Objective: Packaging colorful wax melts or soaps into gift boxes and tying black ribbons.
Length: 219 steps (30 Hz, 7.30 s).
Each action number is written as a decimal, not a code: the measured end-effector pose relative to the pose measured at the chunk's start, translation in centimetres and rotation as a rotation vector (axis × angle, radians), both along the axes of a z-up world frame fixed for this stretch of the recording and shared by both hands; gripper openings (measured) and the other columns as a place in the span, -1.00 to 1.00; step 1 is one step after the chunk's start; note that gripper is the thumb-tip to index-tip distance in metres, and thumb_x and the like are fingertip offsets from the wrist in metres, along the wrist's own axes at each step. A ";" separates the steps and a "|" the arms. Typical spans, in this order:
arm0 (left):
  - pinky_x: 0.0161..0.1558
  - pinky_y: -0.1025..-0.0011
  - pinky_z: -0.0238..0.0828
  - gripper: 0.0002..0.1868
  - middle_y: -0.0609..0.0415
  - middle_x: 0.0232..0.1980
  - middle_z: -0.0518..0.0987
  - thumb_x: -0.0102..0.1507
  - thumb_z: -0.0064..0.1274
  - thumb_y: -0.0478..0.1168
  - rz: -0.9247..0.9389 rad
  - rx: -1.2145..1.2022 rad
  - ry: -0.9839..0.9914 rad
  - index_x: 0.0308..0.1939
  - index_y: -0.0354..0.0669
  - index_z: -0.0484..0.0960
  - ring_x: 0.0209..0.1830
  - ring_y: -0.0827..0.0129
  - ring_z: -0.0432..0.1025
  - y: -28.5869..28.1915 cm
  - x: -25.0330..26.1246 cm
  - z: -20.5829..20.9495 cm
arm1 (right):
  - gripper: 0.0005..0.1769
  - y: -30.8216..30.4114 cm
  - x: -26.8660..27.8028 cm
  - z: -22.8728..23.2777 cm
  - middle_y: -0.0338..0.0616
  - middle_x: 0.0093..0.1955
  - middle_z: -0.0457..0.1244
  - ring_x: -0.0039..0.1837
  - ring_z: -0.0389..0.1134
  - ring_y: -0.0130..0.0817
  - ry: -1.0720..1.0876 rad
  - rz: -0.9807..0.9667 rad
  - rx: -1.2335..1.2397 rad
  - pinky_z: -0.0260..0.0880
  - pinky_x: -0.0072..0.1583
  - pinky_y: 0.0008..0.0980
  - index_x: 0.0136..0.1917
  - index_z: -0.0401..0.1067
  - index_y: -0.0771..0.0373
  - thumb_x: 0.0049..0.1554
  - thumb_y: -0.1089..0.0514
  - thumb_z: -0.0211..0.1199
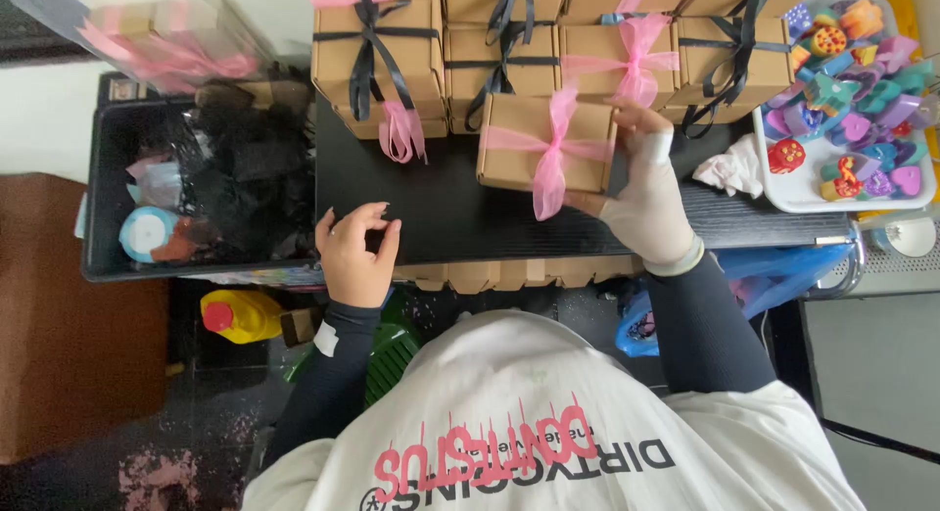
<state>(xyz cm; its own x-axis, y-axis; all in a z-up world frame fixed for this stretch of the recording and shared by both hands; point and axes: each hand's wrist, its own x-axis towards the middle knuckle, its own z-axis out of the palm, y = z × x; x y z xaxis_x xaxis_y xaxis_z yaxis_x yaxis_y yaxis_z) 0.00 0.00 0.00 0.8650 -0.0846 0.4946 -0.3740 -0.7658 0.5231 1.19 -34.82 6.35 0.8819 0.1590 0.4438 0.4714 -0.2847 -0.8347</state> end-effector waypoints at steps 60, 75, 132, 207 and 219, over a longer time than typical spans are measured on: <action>0.36 -0.04 0.33 -0.76 0.06 -0.06 0.56 0.26 0.34 -0.18 -0.167 0.059 0.009 -0.05 -0.09 0.67 -0.03 0.09 0.49 -5.4 -0.1 -1.1 | -0.52 7.1 -1.7 -34.4 -0.09 0.33 0.32 0.32 0.37 -0.25 0.989 -0.098 -0.094 0.30 0.31 -0.29 0.33 0.39 0.14 0.18 -0.03 0.21; 0.37 -0.03 0.31 -0.81 0.10 -0.12 0.55 0.26 0.32 -0.21 -0.150 0.027 -0.002 -0.08 -0.10 0.69 -0.08 0.14 0.49 -5.2 -0.3 -1.3 | -0.56 3.0 -5.2 -25.7 -0.37 0.36 0.25 0.32 0.30 -0.33 1.386 0.197 0.946 0.31 0.27 -0.11 0.30 0.34 0.05 0.17 -0.02 0.12; 0.20 0.10 0.41 -0.87 -0.20 0.29 0.27 0.37 0.07 -0.41 -0.098 -0.192 -0.270 0.00 -0.30 0.58 0.20 -0.07 0.38 -15.8 -0.3 4.8 | -0.20 -15.1 -21.8 -27.4 0.04 0.33 0.25 0.45 0.17 0.00 0.993 -0.271 -1.428 -0.09 0.41 0.17 0.25 0.42 0.09 -0.10 -0.40 0.39; 0.01 0.34 0.44 -0.32 -0.05 -0.07 0.43 0.27 0.13 -0.29 -1.086 -0.100 0.738 0.49 -0.12 0.34 -0.08 0.20 0.44 -25.4 -6.3 -16.1 | -0.60 -14.5 -14.4 -30.5 0.12 -0.02 0.40 0.05 0.43 0.08 0.701 -0.442 -0.706 0.42 0.11 -0.04 0.09 0.55 0.19 -0.01 0.03 0.47; -0.01 0.35 0.44 -0.34 -0.06 -0.08 0.41 0.29 0.11 -0.28 -1.066 -0.100 0.762 0.49 -0.14 0.33 -0.10 0.20 0.44 -25.1 -5.9 -15.7 | -0.70 -14.3 -15.4 -24.6 0.05 0.08 0.30 0.16 0.34 0.03 0.432 -0.611 -0.198 0.36 0.20 -0.11 0.02 0.56 0.28 -0.02 0.21 0.43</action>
